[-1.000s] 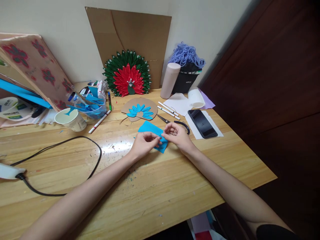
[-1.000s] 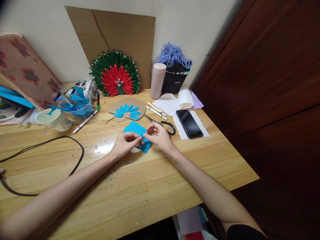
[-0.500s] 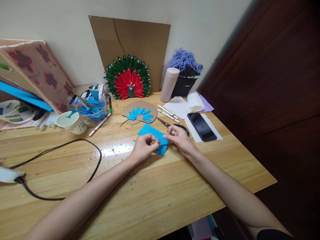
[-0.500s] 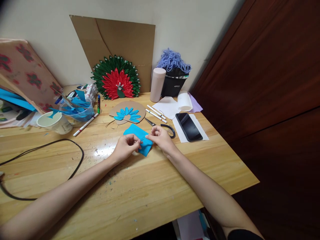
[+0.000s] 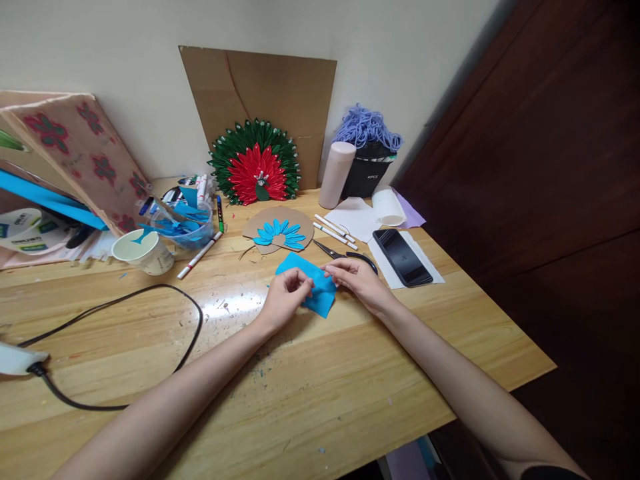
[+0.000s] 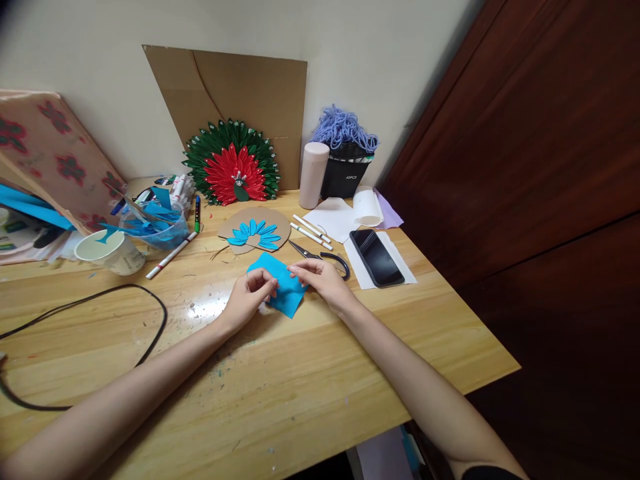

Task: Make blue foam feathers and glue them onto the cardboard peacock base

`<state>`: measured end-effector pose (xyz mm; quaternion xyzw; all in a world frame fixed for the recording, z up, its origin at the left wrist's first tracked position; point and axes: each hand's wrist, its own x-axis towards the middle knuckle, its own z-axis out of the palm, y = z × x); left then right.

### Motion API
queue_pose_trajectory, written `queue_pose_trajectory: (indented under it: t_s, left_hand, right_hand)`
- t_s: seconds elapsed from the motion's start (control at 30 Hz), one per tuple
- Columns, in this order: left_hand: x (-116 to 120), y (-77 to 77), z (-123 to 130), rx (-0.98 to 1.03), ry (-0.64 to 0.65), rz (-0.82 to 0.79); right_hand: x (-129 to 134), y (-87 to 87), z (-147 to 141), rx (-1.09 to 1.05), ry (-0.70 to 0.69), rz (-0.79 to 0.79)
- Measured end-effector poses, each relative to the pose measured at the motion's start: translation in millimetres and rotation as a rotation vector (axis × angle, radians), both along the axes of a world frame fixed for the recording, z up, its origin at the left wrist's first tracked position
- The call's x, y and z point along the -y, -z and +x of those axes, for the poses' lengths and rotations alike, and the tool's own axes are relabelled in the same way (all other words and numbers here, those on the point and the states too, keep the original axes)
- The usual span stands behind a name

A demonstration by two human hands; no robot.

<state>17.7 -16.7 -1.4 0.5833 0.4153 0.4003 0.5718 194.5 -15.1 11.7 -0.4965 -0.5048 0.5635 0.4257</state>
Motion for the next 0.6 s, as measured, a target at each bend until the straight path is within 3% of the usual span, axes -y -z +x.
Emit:
queue_pose_trajectory:
  t_s: [0.47,0.6]
  left_hand:
    - [6,-1.1,3,-0.174,-0.013,0.187]
    - [4,1.2,2,-0.131,-0.026,0.130]
  right_hand:
    - [6,-1.3,-8,0.086,-0.047,-0.044]
    - [1,-2.8,2,0.191,-0.025,0.088]
